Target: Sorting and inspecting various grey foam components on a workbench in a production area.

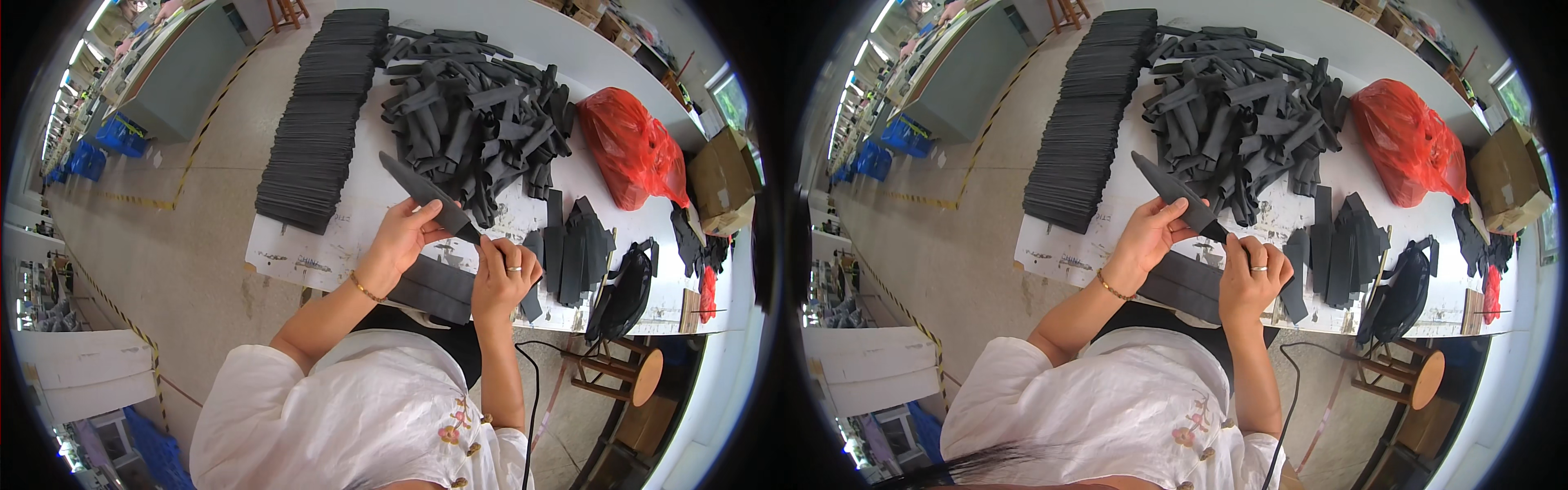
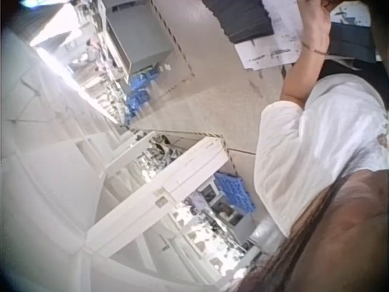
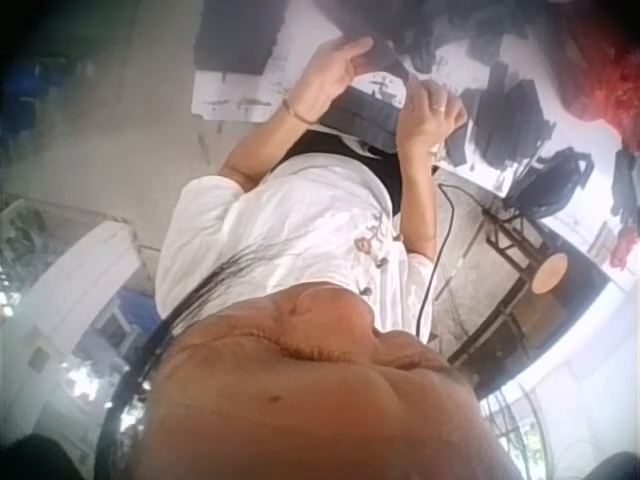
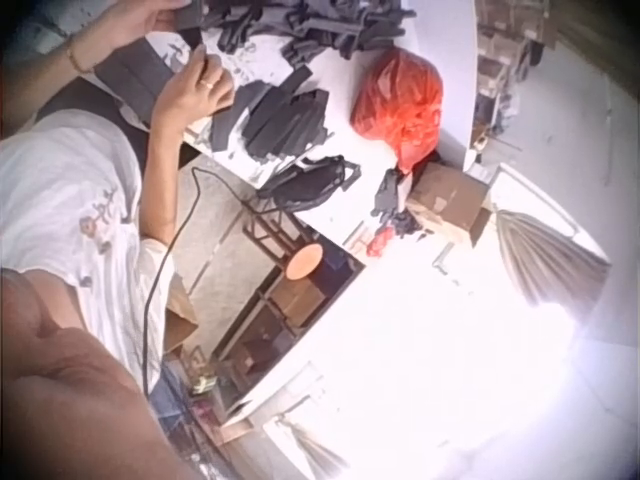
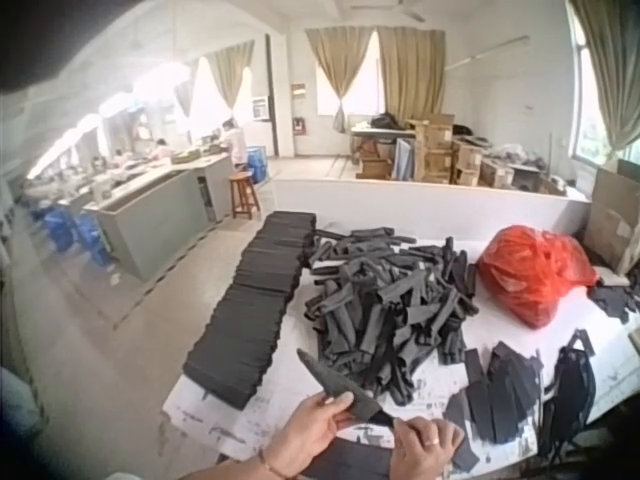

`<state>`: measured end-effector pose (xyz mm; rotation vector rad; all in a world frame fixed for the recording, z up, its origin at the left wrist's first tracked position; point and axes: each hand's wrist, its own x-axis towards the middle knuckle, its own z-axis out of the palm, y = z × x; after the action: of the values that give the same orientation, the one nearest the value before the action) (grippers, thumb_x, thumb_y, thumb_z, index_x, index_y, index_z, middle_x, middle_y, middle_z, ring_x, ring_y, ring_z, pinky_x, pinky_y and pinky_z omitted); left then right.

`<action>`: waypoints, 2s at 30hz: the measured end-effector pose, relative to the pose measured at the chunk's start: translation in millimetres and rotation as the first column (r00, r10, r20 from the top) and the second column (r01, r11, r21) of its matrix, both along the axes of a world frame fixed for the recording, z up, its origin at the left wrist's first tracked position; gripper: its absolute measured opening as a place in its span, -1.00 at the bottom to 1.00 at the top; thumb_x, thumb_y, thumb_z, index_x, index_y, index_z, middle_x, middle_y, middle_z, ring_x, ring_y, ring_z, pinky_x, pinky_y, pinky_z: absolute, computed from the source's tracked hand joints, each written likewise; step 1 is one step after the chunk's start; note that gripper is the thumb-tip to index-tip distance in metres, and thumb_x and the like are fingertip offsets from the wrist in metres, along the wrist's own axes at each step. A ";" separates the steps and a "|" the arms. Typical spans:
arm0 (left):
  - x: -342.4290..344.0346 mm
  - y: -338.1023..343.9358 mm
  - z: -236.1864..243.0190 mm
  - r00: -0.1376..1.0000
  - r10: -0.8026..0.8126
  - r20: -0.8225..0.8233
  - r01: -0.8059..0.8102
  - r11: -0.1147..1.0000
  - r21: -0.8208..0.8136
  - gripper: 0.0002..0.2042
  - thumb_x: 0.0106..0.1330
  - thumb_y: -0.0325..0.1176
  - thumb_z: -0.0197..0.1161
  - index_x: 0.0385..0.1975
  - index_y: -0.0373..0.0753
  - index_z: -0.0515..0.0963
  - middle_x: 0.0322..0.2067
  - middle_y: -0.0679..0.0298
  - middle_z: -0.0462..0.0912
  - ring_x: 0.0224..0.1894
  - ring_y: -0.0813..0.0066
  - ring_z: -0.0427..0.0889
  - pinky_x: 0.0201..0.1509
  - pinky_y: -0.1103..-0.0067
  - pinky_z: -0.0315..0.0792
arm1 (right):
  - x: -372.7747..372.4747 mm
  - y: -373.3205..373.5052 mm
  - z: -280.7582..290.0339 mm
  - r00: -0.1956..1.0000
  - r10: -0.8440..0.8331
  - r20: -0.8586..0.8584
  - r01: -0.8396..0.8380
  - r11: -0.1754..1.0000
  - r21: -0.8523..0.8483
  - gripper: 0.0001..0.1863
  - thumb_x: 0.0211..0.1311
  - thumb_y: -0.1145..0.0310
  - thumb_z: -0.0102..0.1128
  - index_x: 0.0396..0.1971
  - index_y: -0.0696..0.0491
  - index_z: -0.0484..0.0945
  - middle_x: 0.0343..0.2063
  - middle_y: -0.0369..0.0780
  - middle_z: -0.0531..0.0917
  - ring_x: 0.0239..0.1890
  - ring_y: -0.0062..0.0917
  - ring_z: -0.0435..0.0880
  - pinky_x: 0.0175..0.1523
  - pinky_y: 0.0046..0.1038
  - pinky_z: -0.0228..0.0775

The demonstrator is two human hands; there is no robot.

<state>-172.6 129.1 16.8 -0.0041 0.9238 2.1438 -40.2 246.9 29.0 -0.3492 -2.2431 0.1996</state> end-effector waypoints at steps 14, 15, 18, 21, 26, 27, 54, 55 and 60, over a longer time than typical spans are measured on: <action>19.7 8.8 7.3 0.966 0.011 -0.259 0.016 0.995 0.100 -0.70 0.43 -0.22 0.14 -0.06 -0.35 0.50 -0.20 0.05 0.67 -0.06 0.30 0.65 0.08 0.45 0.49 | -1.5 -44.2 -21.3 0.994 0.084 0.065 -0.061 0.953 -0.296 -0.60 -0.09 0.48 0.37 -0.16 0.05 0.52 -0.10 -0.06 0.47 -0.11 -0.20 0.44 0.00 -0.19 0.22; 23.7 9.5 4.5 0.957 0.026 -0.290 0.004 0.995 0.103 -0.71 0.43 -0.23 0.13 -0.07 -0.35 0.50 -0.19 0.05 0.67 -0.07 0.32 0.65 0.08 0.45 0.49 | 4.5 -43.0 -24.1 0.989 0.141 0.051 -0.115 0.933 -0.341 -0.61 -0.10 0.51 0.36 -0.17 0.06 0.52 -0.11 -0.06 0.47 -0.12 -0.19 0.44 -0.03 -0.20 0.25; 36.9 13.9 -0.5 0.973 0.027 -0.231 -0.002 0.994 0.108 -0.72 0.44 -0.23 0.12 -0.09 -0.34 0.52 -0.17 0.06 0.66 -0.08 0.34 0.65 0.07 0.45 0.50 | -0.4 -37.9 -25.9 0.977 0.210 0.025 -0.191 0.927 -0.323 -0.63 -0.11 0.63 0.33 -0.21 0.13 0.49 -0.17 -0.04 0.50 -0.14 -0.15 0.48 -0.12 -0.23 0.38; 42.1 12.5 -0.7 0.993 -0.019 -0.120 0.034 0.992 0.124 -0.72 0.44 -0.22 0.11 -0.09 -0.34 0.52 -0.13 0.07 0.66 -0.03 0.33 0.63 0.10 0.45 0.48 | -12.5 -35.7 -18.9 0.961 0.275 0.000 -0.260 0.907 -0.330 -0.61 -0.11 0.62 0.35 -0.20 0.12 0.49 -0.17 -0.04 0.50 -0.16 -0.13 0.50 -0.09 -0.23 0.40; 20.1 2.6 4.2 0.965 0.101 -0.242 -0.075 0.990 0.116 -0.68 0.47 -0.18 0.05 -0.08 -0.34 0.52 -0.06 0.05 0.64 0.03 0.31 0.61 0.24 0.43 0.37 | 15.0 -30.1 -16.7 0.953 0.298 0.051 -0.253 0.878 -0.407 -0.68 -0.08 0.59 0.42 -0.27 0.09 0.55 -0.15 -0.05 0.52 -0.24 -0.19 0.59 -0.25 -0.30 0.49; 26.5 5.3 6.6 0.979 0.076 -0.190 -0.048 0.988 0.146 -0.68 0.47 -0.18 0.05 -0.07 -0.33 0.52 -0.05 0.05 0.64 0.05 0.31 0.60 0.24 0.43 0.37 | 13.7 -28.3 -17.8 0.957 0.290 0.010 -0.265 0.889 -0.374 -0.71 -0.07 0.59 0.41 -0.29 0.10 0.55 -0.16 -0.05 0.54 -0.25 -0.21 0.61 -0.25 -0.31 0.49; 34.4 14.7 14.6 0.993 0.120 0.001 -0.115 0.953 0.280 -0.70 0.43 -0.24 0.12 -0.04 -0.35 0.49 -0.17 0.06 0.67 0.05 0.11 0.61 0.22 0.33 0.44 | 0.5 2.3 -4.0 0.884 0.452 -0.118 -0.463 0.814 -0.351 -0.79 -0.07 0.76 0.28 -0.43 0.18 0.52 -0.33 -0.14 0.61 -0.38 -0.33 0.61 -0.30 -0.49 0.45; 36.1 15.5 13.5 0.992 0.122 0.000 -0.118 0.953 0.278 -0.70 0.43 -0.24 0.12 -0.04 -0.35 0.49 -0.17 0.06 0.67 0.05 0.11 0.61 0.22 0.33 0.44 | -0.3 1.9 -3.7 0.883 0.454 -0.120 -0.466 0.812 -0.352 -0.79 -0.07 0.76 0.28 -0.43 0.18 0.52 -0.33 -0.14 0.61 -0.38 -0.33 0.61 -0.30 -0.49 0.45; 40.6 17.4 11.9 0.990 0.125 0.063 -0.138 0.945 0.296 -0.74 0.45 -0.25 0.09 -0.06 -0.32 0.50 -0.17 0.10 0.69 0.09 0.14 0.58 0.29 0.31 0.37 | -5.3 0.3 -0.4 0.871 0.471 -0.140 -0.488 0.794 -0.362 -0.78 -0.11 0.75 0.30 -0.45 0.19 0.51 -0.36 -0.15 0.58 -0.40 -0.31 0.60 -0.36 -0.43 0.44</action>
<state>-132.1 146.5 28.6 0.0398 0.5789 2.3797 -45.5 247.3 28.6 0.0362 -2.2029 0.9245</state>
